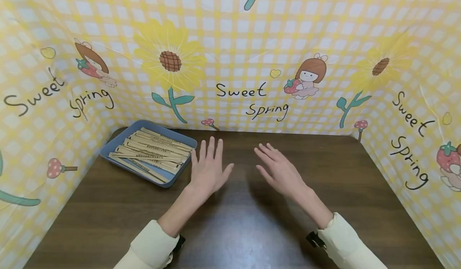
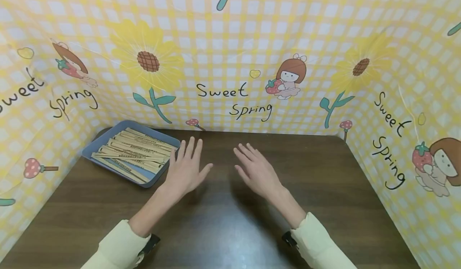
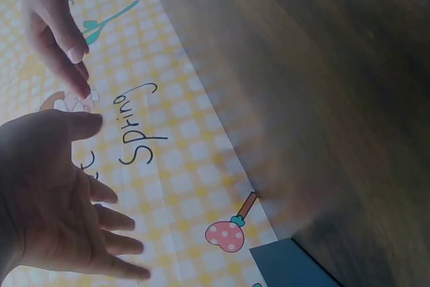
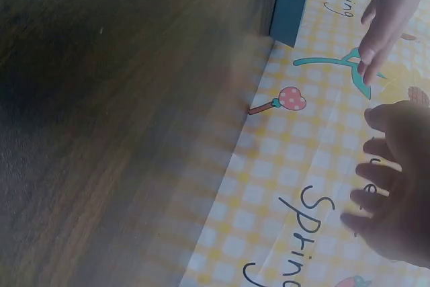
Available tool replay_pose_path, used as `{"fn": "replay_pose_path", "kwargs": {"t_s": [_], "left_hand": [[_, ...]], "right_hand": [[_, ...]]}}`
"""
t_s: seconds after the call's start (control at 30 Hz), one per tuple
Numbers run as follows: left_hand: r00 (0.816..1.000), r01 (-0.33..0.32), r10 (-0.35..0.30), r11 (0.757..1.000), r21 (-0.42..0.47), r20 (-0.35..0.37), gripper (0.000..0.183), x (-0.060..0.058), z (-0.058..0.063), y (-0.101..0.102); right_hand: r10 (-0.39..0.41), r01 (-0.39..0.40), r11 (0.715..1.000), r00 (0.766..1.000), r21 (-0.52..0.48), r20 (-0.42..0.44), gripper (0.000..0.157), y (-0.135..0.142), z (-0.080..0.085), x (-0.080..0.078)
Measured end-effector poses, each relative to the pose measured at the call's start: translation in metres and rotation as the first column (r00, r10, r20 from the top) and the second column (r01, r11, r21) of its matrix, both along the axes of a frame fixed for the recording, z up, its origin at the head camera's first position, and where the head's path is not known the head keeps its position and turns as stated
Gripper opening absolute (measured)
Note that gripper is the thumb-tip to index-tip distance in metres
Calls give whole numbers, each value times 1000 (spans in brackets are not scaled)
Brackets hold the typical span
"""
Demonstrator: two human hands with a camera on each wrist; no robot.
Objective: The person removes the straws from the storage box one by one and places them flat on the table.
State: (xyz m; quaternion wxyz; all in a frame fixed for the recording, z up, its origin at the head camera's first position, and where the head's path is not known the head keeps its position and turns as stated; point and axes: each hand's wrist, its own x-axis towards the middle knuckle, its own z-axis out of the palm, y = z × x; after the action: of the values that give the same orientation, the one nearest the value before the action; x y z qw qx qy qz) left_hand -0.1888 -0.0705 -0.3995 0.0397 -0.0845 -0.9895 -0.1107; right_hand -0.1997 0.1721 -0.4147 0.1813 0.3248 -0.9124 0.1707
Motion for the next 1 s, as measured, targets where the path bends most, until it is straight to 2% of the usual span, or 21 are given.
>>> {"fn": "replay_pose_path", "kwargs": {"t_s": [0.2, 0.37, 0.67, 1.0], "left_hand": [[998, -32, 30, 998, 45, 57, 85, 6, -1, -9], [997, -48, 47, 999, 12, 64, 82, 7, 1, -14], [997, -66, 66, 998, -6, 33, 79, 11, -3, -30], [996, -85, 85, 996, -9, -10, 72, 21, -10, -50]], "right_hand": [[129, -133, 991, 987, -33, -98, 47, -6, -7, -6], [192, -201, 979, 967, -37, -170, 45, -11, -8, -15], [287, -282, 958, 948, 51, -135, 45, -29, -7, -30], [374, -360, 926, 912, 110, -169, 41, -62, -8, -43]]}}
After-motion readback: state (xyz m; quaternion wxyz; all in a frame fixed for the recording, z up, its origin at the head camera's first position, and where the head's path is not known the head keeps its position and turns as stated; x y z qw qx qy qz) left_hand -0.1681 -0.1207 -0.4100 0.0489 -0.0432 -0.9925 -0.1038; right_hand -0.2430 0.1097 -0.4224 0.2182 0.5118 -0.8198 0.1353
